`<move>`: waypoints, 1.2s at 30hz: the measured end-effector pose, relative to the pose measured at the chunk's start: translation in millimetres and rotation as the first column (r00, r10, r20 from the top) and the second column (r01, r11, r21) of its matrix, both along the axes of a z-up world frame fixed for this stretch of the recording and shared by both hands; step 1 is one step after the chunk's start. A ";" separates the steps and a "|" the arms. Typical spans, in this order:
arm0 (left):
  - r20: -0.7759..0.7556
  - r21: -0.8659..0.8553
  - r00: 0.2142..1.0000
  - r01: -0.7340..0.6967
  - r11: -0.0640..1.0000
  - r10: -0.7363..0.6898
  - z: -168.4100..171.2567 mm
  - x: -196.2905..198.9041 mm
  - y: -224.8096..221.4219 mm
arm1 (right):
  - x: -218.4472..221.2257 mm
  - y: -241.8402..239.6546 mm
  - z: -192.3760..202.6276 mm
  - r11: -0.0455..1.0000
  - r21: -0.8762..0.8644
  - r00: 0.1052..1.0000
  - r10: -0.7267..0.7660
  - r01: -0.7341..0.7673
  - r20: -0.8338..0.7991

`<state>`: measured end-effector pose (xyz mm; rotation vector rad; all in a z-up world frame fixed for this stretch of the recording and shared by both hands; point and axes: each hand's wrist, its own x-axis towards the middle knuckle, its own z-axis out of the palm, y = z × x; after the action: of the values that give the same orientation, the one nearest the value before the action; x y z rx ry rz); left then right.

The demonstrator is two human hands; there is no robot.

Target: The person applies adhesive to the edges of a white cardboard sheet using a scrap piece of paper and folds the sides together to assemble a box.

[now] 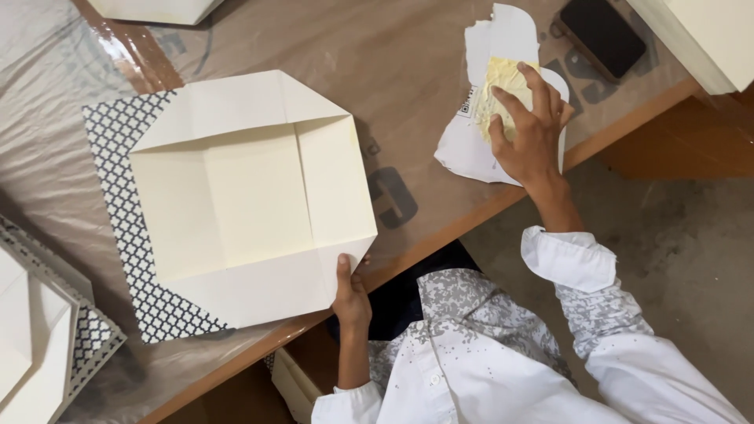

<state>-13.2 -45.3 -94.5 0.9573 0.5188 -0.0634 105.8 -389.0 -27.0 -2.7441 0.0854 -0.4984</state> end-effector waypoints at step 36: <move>-0.005 -0.209 0.950 -0.305 0.929 0.311 -7.6 -4.4 -12.5 | -50.8 89.0 18.5 -0.615 0.758 0.971 0.212 0.217 -0.107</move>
<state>-17.6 -57.8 -102.1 0.6625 0.6188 0.1765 55.0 -300.0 -8.6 -0.5564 0.3976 0.1387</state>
